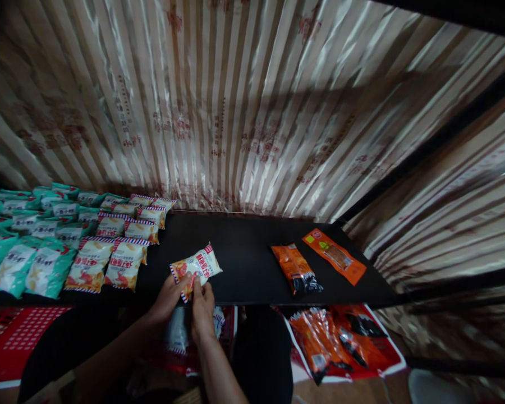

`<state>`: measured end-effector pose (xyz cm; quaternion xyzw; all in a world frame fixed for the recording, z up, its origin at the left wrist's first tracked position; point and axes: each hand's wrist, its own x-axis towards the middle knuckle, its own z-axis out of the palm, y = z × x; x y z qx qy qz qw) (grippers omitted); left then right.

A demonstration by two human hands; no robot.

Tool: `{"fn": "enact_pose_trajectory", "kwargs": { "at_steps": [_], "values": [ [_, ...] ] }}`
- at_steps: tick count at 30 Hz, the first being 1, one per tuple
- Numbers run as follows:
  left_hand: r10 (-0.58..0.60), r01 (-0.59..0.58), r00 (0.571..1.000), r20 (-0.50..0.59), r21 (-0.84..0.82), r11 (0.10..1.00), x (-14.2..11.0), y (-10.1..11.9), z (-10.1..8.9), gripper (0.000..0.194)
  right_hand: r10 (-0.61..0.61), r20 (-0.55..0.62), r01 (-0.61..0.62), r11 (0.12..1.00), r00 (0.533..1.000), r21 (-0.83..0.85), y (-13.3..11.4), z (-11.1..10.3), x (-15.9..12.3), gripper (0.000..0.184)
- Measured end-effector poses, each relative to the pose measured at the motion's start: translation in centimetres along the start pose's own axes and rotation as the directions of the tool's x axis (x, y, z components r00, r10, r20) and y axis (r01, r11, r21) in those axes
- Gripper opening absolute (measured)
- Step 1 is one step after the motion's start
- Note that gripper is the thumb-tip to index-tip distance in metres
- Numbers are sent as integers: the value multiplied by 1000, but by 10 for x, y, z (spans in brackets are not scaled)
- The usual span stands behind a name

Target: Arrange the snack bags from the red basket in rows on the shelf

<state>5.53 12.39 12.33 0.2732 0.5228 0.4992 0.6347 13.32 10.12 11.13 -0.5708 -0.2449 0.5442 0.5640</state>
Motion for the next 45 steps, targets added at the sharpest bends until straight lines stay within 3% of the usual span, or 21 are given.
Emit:
{"fn": "enact_pose_trajectory", "kwargs": {
  "at_steps": [4, 17, 24, 28, 31, 34, 37, 41, 45],
  "values": [
    [1, -1, 1000, 11, 51, 999, 9, 5, -4, 38, 67, 83, -74, 994, 994, 78, -6, -2, 1, 35],
    [2, -10, 993, 122, 69, 998, 41, 3, -8, 47, 37, 67, -39, 999, 997, 24, -8, -2, 24, 37],
    [40, -44, 967, 250, 12, 999, 58, 10, -2, 49, -36, 30, 36, 999, 999, 19, -14, 2, 45, 37],
    [108, -123, 973, 203, 60, 991, 74, 13, -1, 46, -86, 13, 86, 996, 996, -15, -21, 9, 60, 36],
    [235, -240, 971, 53, 161, 957, 89, 9, -2, 50, -135, 7, 136, 988, 991, -75, -25, 15, 74, 37],
    [334, -285, 934, -127, 297, 911, 101, 6, -5, 61, -148, 37, 152, 977, 988, -147, -26, 21, 92, 39],
    [442, -336, 875, -198, 409, 848, 110, 5, -9, 65, -150, 95, 166, 967, 984, -191, -25, 27, 112, 42],
    [549, -418, 822, -151, 494, 762, 118, 4, -16, 53, -193, 143, 224, 941, 971, -252, -23, 39, 134, 37],
    [650, -478, 757, -65, 624, 618, 121, 3, -20, 46, -252, 134, 284, 890, 958, -356, -25, 51, 148, 33]
  ]
}}
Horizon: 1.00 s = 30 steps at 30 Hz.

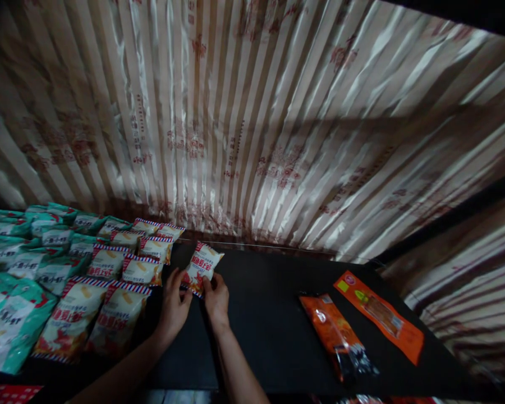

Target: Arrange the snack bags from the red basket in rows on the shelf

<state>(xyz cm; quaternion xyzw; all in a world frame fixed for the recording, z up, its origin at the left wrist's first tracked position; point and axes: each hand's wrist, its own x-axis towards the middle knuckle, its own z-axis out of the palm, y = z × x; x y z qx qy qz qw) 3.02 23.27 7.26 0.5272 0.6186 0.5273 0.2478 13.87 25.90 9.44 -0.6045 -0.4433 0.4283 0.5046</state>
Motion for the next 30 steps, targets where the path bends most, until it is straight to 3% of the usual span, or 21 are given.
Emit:
{"fn": "enact_pose_trajectory", "kwargs": {
  "at_steps": [6, 18, 30],
  "values": [
    [105, -108, 994, 30, 128, 986, 9, -8, 3, 46, -56, -15, 53, 987, 998, -152, -2, 10, 20, 28],
    [57, -71, 992, 113, 120, 990, 23, -20, 8, 46, -54, -8, 47, 928, 999, -370, -8, 27, 51, 24],
    [8, -24, 989, 145, 110, 994, 30, -26, 8, 46, -105, 17, 101, 887, 994, -450, -12, 44, 70, 24]
  ]
}}
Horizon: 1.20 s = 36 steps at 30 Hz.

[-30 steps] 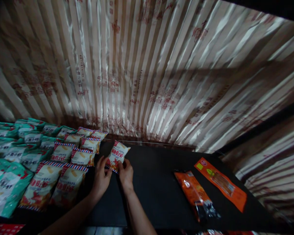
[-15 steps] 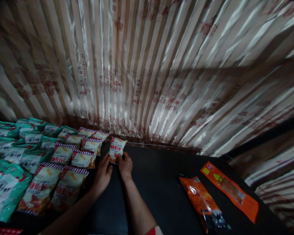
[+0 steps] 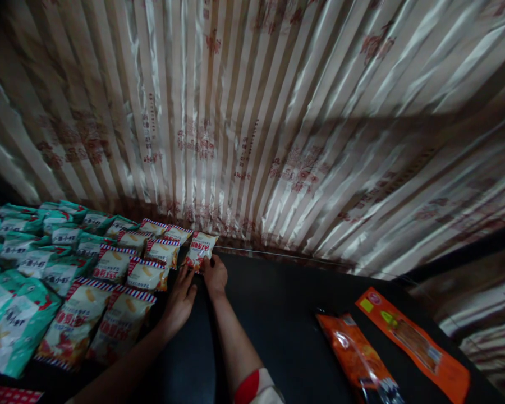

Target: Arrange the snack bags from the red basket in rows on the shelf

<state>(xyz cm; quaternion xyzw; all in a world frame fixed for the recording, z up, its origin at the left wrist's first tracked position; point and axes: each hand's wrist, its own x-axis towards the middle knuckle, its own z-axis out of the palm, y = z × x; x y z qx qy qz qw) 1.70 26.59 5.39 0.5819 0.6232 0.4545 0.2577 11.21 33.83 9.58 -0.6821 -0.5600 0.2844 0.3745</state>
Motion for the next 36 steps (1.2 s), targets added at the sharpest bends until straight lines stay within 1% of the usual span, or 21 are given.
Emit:
{"fn": "enact_pose_trajectory", "kwargs": {
  "at_steps": [8, 13, 18, 20, 23, 26, 28, 31, 36],
  "values": [
    [-8, 7, 999, 35, 18, 1000, 3, 4, -4, 46, -10, 17, 12, 998, 1000, -66, -5, 5, 3, 27],
    [15, -18, 998, 53, 52, 999, 3, 2, -2, 46, -11, 26, 13, 996, 1000, -87, -8, 7, 4, 27],
    [10, -15, 998, 67, 81, 997, 3, 1, -2, 45, 11, 9, -10, 994, 1000, -105, -8, 8, 6, 39],
    [10, -17, 997, 74, 84, 996, 3, 3, -3, 45, 28, 31, -24, 992, 999, -124, -9, 7, 8, 43],
    [-8, -5, 994, 107, 121, 993, 3, 7, -6, 45, 42, 72, -29, 984, 997, -177, -10, 5, 10, 44],
    [-28, 3, 991, 133, 182, 983, 3, 10, -7, 45, 28, 98, -6, 975, 995, -223, -10, 4, 12, 44],
    [-13, -13, 992, 127, 199, 980, 1, 10, -7, 44, 13, 93, 9, 972, 996, -233, -10, 4, 12, 43],
    [15, -36, 995, 100, 208, 978, 0, 9, -5, 43, 7, 49, 3, 980, 999, -199, -7, 7, 10, 43],
    [41, -55, 996, 76, 202, 978, 0, 9, -6, 41, -27, -18, 27, 1000, 999, -10, 1, 10, 1, 47]
  ]
}}
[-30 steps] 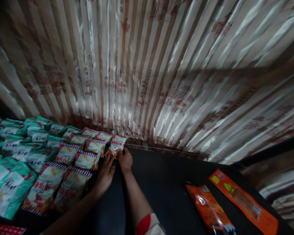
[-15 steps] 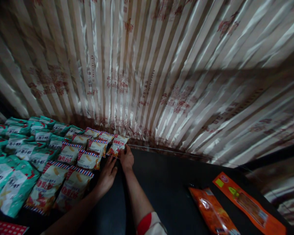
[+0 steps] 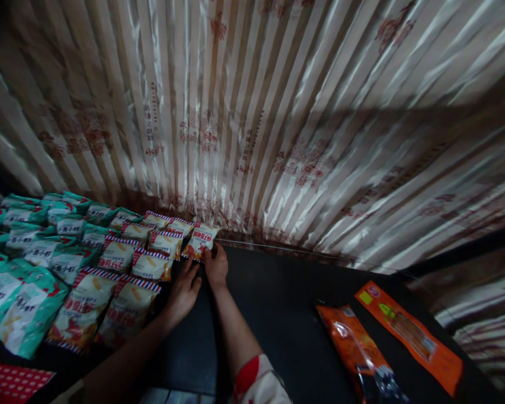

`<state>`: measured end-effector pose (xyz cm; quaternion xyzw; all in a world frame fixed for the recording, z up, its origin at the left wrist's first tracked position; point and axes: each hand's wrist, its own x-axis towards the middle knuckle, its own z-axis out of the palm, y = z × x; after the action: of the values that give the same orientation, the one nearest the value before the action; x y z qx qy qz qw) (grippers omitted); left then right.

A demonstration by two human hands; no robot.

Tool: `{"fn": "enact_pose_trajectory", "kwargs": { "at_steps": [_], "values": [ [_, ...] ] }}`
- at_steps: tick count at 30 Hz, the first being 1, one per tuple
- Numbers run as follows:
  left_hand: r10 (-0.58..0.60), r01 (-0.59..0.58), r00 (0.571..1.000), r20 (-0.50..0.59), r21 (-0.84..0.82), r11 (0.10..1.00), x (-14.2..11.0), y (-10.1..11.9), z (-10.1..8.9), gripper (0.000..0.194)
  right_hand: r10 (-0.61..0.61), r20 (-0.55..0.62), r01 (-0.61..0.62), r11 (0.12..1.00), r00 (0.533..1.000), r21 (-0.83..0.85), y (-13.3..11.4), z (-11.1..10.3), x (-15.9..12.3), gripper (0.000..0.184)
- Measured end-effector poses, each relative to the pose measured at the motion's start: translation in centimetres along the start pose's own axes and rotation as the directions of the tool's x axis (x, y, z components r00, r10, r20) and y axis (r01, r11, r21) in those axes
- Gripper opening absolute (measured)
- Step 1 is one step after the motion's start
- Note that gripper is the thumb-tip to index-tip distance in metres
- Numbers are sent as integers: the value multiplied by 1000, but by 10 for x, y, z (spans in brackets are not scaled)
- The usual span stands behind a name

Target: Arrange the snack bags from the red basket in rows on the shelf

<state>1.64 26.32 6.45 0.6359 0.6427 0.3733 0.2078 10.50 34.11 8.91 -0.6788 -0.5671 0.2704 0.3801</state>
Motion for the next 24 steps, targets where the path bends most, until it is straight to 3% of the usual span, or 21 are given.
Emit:
{"fn": "enact_pose_trajectory", "kwargs": {
  "at_steps": [6, 12, 19, 24],
  "values": [
    [53, -53, 998, -14, 12, 999, -12, 9, -5, 36, -21, -116, 27, 998, 993, 52, 8, -6, -26, 44],
    [159, -162, 986, -46, -73, 984, -49, 20, -17, 34, -39, -138, 64, 982, 990, 176, 14, -20, -72, 36],
    [332, -326, 943, -5, -202, 924, -116, 37, -29, 32, -4, -104, 48, 905, 995, 423, 27, -45, -161, 32],
    [425, -398, 901, 85, -221, 890, -168, 39, -31, 32, -80, -86, 106, 926, 993, 362, 48, -62, -228, 26]
  ]
}}
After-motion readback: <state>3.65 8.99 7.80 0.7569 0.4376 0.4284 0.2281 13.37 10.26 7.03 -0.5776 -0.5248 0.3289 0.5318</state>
